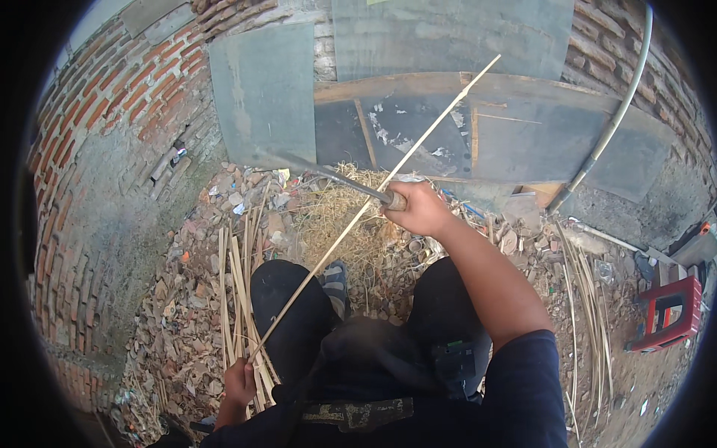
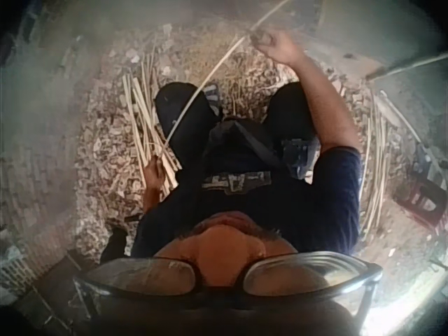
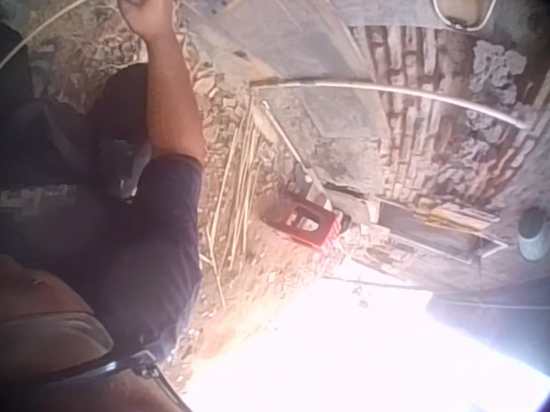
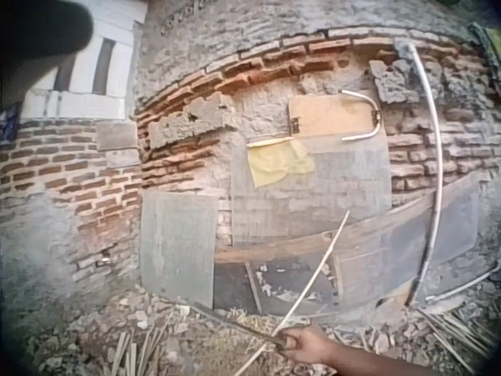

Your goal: The person shaves a long bamboo strip using a large knife by pulling the blade along the length of the bamboo while holding it against their lap.

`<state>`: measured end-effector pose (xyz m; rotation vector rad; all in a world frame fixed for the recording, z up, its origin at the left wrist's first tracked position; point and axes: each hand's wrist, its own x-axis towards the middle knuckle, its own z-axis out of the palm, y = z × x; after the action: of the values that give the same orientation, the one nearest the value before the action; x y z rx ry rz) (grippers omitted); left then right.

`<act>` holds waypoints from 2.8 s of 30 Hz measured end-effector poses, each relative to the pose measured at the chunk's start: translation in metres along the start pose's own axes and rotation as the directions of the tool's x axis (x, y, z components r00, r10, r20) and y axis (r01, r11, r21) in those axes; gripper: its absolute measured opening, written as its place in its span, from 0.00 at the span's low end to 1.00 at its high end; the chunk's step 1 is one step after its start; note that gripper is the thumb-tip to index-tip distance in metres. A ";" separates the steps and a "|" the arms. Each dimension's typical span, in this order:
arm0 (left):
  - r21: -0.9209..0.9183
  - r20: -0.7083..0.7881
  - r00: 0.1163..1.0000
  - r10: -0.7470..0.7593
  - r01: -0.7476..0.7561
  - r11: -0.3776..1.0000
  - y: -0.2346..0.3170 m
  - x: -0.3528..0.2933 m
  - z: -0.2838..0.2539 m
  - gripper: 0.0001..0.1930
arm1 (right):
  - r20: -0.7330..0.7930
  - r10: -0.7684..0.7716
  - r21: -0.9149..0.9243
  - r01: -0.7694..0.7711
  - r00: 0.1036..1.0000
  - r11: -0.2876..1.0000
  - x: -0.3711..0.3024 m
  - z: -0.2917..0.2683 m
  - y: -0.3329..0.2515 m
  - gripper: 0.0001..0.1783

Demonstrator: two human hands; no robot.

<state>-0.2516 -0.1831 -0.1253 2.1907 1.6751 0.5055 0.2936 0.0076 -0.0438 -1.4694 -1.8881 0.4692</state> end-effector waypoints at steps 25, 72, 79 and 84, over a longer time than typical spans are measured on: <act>-0.247 -0.251 0.967 -0.034 -0.030 0.969 0.081 0.092 -0.007 0.18 | -0.365 -0.094 0.209 0.180 0.926 0.961 0.035 -0.005 -0.030 0.17; 0.037 -0.400 0.882 0.250 -0.257 0.966 0.159 0.234 0.035 0.16 | -0.006 -0.361 -0.511 0.307 0.933 0.803 0.028 0.029 -0.050 0.14; 0.025 -0.195 0.968 0.157 -0.155 0.988 0.164 0.215 0.010 0.16 | -0.151 -0.355 -0.492 0.241 0.923 0.836 0.029 0.025 -0.043 0.16; 0.062 -0.237 0.942 0.238 -0.230 0.971 0.155 0.206 0.024 0.16 | -0.122 -0.452 -0.505 0.337 0.883 0.794 0.036 0.032 -0.051 0.14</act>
<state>-0.0582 -0.0238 -0.0583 2.4519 1.5512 0.8466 0.2314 0.0306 -0.0220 -1.2774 -2.1243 -0.3855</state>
